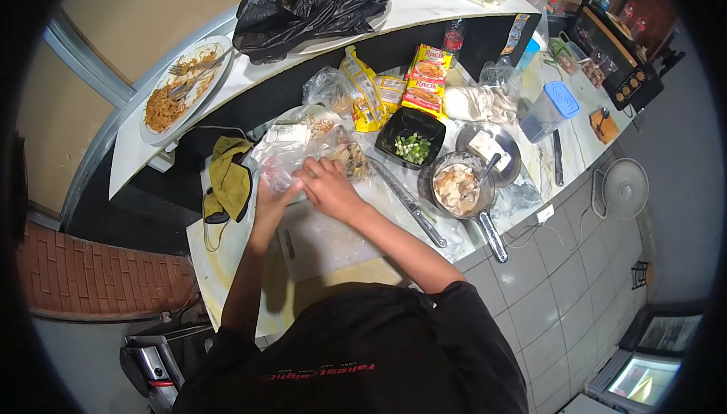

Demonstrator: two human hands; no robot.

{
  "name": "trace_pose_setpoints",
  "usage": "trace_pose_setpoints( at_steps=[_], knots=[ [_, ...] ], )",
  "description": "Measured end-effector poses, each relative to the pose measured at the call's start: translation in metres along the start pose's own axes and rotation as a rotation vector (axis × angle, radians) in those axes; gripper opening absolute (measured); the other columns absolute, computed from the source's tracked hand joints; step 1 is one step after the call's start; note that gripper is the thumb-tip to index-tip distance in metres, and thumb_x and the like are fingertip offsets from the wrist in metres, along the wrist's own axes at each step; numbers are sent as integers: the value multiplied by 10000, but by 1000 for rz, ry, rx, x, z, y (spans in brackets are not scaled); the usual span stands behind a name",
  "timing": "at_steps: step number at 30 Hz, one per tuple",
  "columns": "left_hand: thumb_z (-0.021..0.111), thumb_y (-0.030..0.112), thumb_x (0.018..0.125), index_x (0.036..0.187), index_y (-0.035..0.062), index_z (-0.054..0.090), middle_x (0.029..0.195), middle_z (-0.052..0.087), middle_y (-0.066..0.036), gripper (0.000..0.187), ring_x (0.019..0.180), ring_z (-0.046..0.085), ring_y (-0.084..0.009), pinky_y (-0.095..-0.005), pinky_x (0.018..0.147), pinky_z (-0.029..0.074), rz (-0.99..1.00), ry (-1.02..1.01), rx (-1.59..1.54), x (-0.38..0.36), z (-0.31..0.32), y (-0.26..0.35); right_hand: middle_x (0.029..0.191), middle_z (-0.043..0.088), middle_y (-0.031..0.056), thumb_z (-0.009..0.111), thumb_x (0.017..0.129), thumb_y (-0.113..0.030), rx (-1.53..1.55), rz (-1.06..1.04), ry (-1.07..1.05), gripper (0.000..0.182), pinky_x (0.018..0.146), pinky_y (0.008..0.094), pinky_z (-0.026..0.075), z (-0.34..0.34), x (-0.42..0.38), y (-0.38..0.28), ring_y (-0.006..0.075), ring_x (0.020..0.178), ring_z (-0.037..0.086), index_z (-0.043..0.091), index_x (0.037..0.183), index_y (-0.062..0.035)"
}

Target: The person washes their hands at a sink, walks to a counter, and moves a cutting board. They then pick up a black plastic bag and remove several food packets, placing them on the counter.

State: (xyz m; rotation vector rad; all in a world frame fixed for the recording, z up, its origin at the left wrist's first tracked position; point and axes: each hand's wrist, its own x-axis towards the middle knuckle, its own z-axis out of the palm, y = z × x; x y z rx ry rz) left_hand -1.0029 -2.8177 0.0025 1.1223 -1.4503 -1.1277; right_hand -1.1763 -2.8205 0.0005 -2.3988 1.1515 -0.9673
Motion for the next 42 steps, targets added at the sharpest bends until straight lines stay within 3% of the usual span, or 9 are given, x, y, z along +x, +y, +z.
trace_pose_setpoints(
  at_steps=[9,15,19,23,25,26,28,37,42],
  knots=[
    [643,102,888,1156,-22,568,1060,603,-41,305,974,548,-108,-260,859,438,-108,203,-45,-20,-12,7,1303,454,208,729,778,-301,63,56,314,685,1052,485,284,-13,-1,9,355,1241,423,404,1313,-24],
    [601,134,921,1150,8,579,1038,621,-18,263,960,553,-104,-251,854,434,-66,59,-130,6,-27,1,1230,524,216,682,760,-265,-98,138,21,540,1081,541,233,17,9,29,332,1204,474,502,1182,20],
    [604,135,915,1142,26,542,1065,587,-51,260,976,554,-137,-260,855,438,-80,238,-448,15,-38,12,1150,563,252,647,737,-156,-24,64,142,444,1045,507,298,12,25,27,385,1137,505,531,1108,58],
    [682,71,825,1245,45,419,1190,480,-136,496,1110,485,-220,-355,924,423,251,327,69,-2,-23,62,947,614,274,541,709,-38,-6,105,330,389,929,459,411,5,42,37,412,944,580,535,1069,108],
    [673,86,812,1284,59,413,1226,481,-143,539,1128,493,-280,-404,969,406,800,82,727,-9,-20,96,942,620,271,539,712,-47,1,136,372,362,893,463,423,4,47,42,410,924,588,541,1042,102],
    [673,86,812,1284,59,413,1226,481,-143,539,1128,493,-280,-404,969,406,793,93,731,-9,-18,108,947,629,255,550,711,-60,7,139,346,356,875,473,423,-2,50,37,398,921,597,544,1035,86],
    [699,176,790,1316,100,417,1264,481,-145,601,1175,474,-316,-448,1012,377,951,-496,1061,0,-14,125,940,633,244,560,717,-89,12,119,268,360,865,475,423,-20,55,21,392,921,599,551,1039,72],
    [528,143,830,1434,206,339,1232,515,-122,636,1117,528,-296,-448,1052,353,1054,-463,1560,55,-9,91,984,647,198,580,751,-183,131,113,227,338,908,496,438,-24,39,7,384,951,597,612,1026,10],
    [537,98,784,985,78,570,917,550,-39,205,933,549,-206,-400,962,392,992,-577,1632,63,-18,83,1056,636,192,604,787,-163,53,86,76,319,891,484,420,-29,16,11,352,1022,570,580,1047,21]
  ],
)
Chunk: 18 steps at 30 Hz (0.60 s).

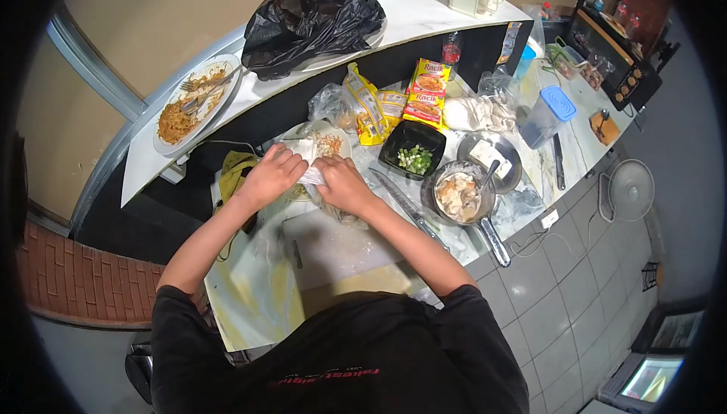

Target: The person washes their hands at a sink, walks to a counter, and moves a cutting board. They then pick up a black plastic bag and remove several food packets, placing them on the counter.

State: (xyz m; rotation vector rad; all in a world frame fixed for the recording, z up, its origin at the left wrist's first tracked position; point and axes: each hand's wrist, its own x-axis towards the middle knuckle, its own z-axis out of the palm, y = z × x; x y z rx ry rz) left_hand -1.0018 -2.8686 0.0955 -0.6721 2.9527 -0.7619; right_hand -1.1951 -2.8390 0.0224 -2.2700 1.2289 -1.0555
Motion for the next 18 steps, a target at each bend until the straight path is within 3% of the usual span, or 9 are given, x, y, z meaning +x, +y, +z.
trace_pose_setpoints(
  at_steps=[5,8,9,11,12,13,15,16,18],
  knots=[
    [549,94,779,961,87,574,940,544,-42,184,968,540,-205,-440,1013,357,-74,88,-71,-19,5,-13,1036,636,167,605,807,-142,-138,10,-46,224,856,441,420,6,-17,1,327,1007,569,584,986,-10],
    [710,197,719,1120,125,570,1180,522,-78,431,1180,476,-238,-470,1114,262,-192,0,-93,-33,-6,-11,997,638,162,581,809,-128,-205,44,-68,188,850,454,428,0,-15,3,331,990,574,595,954,-10],
    [710,197,719,1120,125,570,1180,522,-78,431,1180,476,-238,-470,1114,262,-199,-4,-96,-34,-18,-5,997,638,162,581,809,-128,-202,41,-75,188,850,454,428,0,-13,6,331,990,574,595,954,-10],
    [780,270,688,1224,134,514,1298,466,-98,614,1222,446,-270,-486,1112,250,-376,228,-194,-35,-43,9,956,638,170,564,796,-101,-160,78,77,145,834,472,440,-2,-6,10,338,956,585,598,903,-8],
    [772,276,731,1282,119,458,1350,419,-128,653,1233,425,-319,-502,1101,258,-402,271,-188,-41,-48,13,888,639,198,561,784,-91,-169,54,193,142,782,485,471,-5,-3,10,369,877,608,592,886,1],
    [772,276,731,1282,119,458,1350,419,-128,653,1233,425,-319,-502,1101,258,-410,265,-188,-48,-48,18,888,639,198,561,784,-91,-163,50,186,142,782,485,471,-10,2,12,369,877,608,592,886,1],
    [732,281,785,1276,96,470,1320,427,-166,586,1241,415,-343,-503,1072,292,-619,505,-258,-61,-45,33,839,637,222,569,783,-96,-185,168,199,162,732,495,489,-23,11,18,396,810,621,593,902,11],
    [725,189,792,1265,49,441,1302,437,-172,570,1209,428,-365,-476,1042,314,-744,529,-338,-68,-39,44,839,637,222,569,783,-96,-183,172,196,162,732,495,489,-28,15,21,396,810,621,593,902,11],
    [717,178,800,1263,39,449,1283,441,-185,553,1196,436,-368,-468,1025,330,-876,532,-476,-86,-16,66,822,637,241,575,789,-103,-215,229,302,189,719,501,497,-37,21,28,411,780,623,585,935,17]
  ],
)
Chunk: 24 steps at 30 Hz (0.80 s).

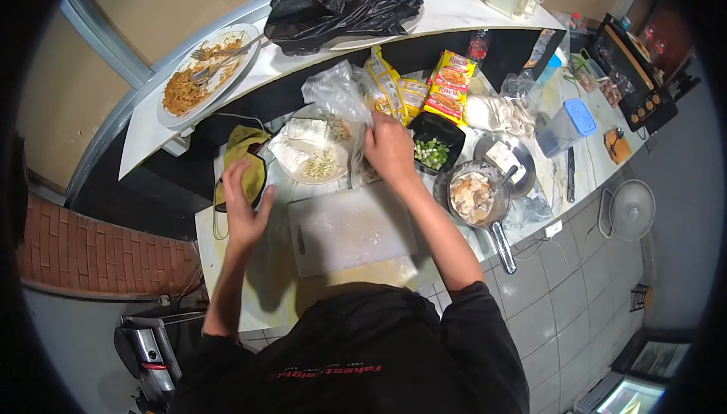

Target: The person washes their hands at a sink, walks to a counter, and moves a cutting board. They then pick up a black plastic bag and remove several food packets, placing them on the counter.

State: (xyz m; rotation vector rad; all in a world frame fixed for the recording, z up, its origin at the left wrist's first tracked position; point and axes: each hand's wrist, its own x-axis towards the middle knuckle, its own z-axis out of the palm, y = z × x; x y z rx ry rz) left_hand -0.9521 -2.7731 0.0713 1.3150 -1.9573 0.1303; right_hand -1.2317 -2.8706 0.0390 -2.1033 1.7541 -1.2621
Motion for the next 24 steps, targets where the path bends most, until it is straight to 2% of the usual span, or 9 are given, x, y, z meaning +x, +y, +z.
trace_pose_setpoints(
  at_steps=[3,7,8,11,13,16,20,22,24],
  knots=[
    [666,131,836,1218,9,475,1203,471,-202,443,1151,461,-361,-417,993,363,-403,-2,-202,-52,18,-2,854,641,254,580,795,-99,0,102,7,201,739,502,498,7,12,8,411,808,625,566,957,19],
    [637,117,852,1167,-8,498,1129,503,-192,367,1092,491,-353,-410,963,387,-465,-113,-193,-120,33,-15,883,637,276,575,807,-102,-73,156,51,241,733,505,502,29,21,27,435,832,626,543,989,53],
    [631,122,854,1145,-12,505,1105,513,-190,344,1069,500,-358,-422,950,395,-500,-126,-195,-132,34,-12,868,633,287,578,806,-102,73,156,74,294,738,515,493,40,23,37,453,821,619,540,1041,72],
    [620,158,860,1119,-7,521,1082,537,-195,323,1031,519,-376,-453,919,414,-603,-156,-140,-160,36,-8,858,630,299,562,817,-101,182,177,146,329,746,518,483,39,25,19,464,820,614,535,1096,70],
    [627,199,854,1119,5,528,1117,530,-202,343,1038,512,-382,-476,904,414,-678,-335,2,-181,45,-15,862,632,298,551,824,-103,162,200,97,345,747,514,484,33,33,15,460,824,615,535,1122,69],
    [630,219,845,1132,16,532,1141,526,-190,366,1038,505,-382,-497,887,413,-690,-383,183,-189,54,-17,872,636,291,532,834,-105,163,229,59,347,747,505,486,30,41,27,453,833,619,544,1141,58],
    [631,212,836,1159,6,507,1094,548,-191,403,1027,513,-395,-498,888,417,-690,-356,223,-183,53,-16,911,638,286,519,836,-94,184,246,75,352,771,490,486,42,43,56,447,870,619,561,1162,32],
    [640,219,827,1110,23,542,1068,554,-181,358,1004,516,-395,-512,867,419,-654,-261,231,-188,61,-21,958,625,309,510,835,-74,177,223,61,407,791,481,486,40,42,65,446,909,616,527,1220,57],
    [649,229,824,1073,32,561,1056,558,-175,330,992,517,-392,-515,855,421,-653,-294,204,-184,63,-24,949,622,318,505,835,-66,138,225,89,398,785,479,490,45,42,75,447,912,615,521,1207,74]
  ],
)
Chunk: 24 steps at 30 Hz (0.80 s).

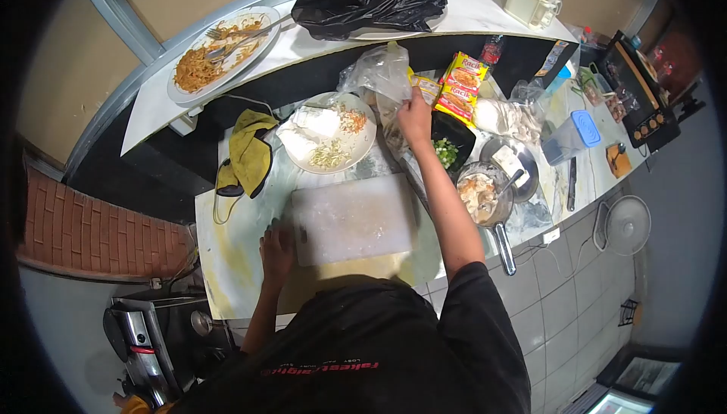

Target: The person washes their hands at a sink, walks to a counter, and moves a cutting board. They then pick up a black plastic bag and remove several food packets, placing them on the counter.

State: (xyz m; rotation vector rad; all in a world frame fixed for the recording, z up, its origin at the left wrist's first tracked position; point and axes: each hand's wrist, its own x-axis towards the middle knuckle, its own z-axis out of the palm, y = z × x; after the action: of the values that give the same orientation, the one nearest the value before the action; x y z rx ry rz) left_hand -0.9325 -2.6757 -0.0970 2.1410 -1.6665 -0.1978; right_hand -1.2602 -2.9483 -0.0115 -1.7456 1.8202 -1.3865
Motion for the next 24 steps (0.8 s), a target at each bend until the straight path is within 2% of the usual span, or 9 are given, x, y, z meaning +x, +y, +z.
trace_pose_setpoints(
  at_steps=[5,6,10,14,16,18,19,21,24],
  knots=[
    [679,250,805,976,60,596,1027,567,-155,269,961,518,-378,-513,818,432,47,13,-63,8,6,9,1047,597,283,562,787,-64,2,-27,69,461,908,469,436,0,-4,9,438,1011,567,458,1226,34],
    [686,258,798,957,62,600,1024,568,-148,266,959,519,-375,-506,817,435,42,-5,-77,9,6,12,1173,526,254,603,759,-79,5,-16,27,577,958,484,389,-5,-7,5,440,1090,505,393,1292,-11],
    [698,272,783,925,73,604,1013,567,-126,262,969,516,-356,-499,836,429,27,-20,-36,14,15,9,1261,420,255,621,755,-74,-92,-80,24,649,953,514,383,-24,-26,-29,457,1155,439,340,1339,-35],
    [673,305,790,915,75,607,1030,553,-110,270,1033,495,-323,-488,883,392,-5,-43,38,19,6,23,1193,439,260,617,757,-33,-156,-287,166,569,923,496,396,-35,-52,-73,430,1088,471,409,1286,-21],
    [687,307,755,881,85,607,1024,553,-91,267,1030,497,-304,-466,882,383,-8,-55,118,23,5,26,1153,460,257,604,765,-20,-91,-378,65,460,899,479,413,-32,-72,-87,421,1056,490,473,1206,-10],
    [689,305,745,869,90,607,1018,554,-83,262,1029,497,-298,-458,881,379,-25,-80,118,29,5,27,1101,499,244,565,785,10,48,-397,-208,355,867,456,445,-20,-92,-92,397,1004,532,501,1134,-10],
    [691,304,734,857,94,606,1012,555,-75,257,1029,497,-293,-450,880,374,-34,-104,116,30,5,27,1101,499,244,565,785,10,48,-397,-211,355,867,456,445,-9,-99,-87,397,1004,532,501,1134,-10],
    [691,299,729,855,93,613,1007,560,-71,254,1028,497,-291,-450,879,373,-26,-88,142,30,6,28,1034,564,218,554,823,-2,316,-146,-477,318,863,436,454,15,-109,-69,392,965,571,516,1139,-3],
    [694,297,717,841,88,628,1001,571,-68,252,1027,497,-291,-453,879,372,-23,-67,165,28,1,27,1022,603,220,542,841,-16,201,-168,-333,310,851,418,473,44,-103,-17,388,951,597,522,1149,9]
  ],
)
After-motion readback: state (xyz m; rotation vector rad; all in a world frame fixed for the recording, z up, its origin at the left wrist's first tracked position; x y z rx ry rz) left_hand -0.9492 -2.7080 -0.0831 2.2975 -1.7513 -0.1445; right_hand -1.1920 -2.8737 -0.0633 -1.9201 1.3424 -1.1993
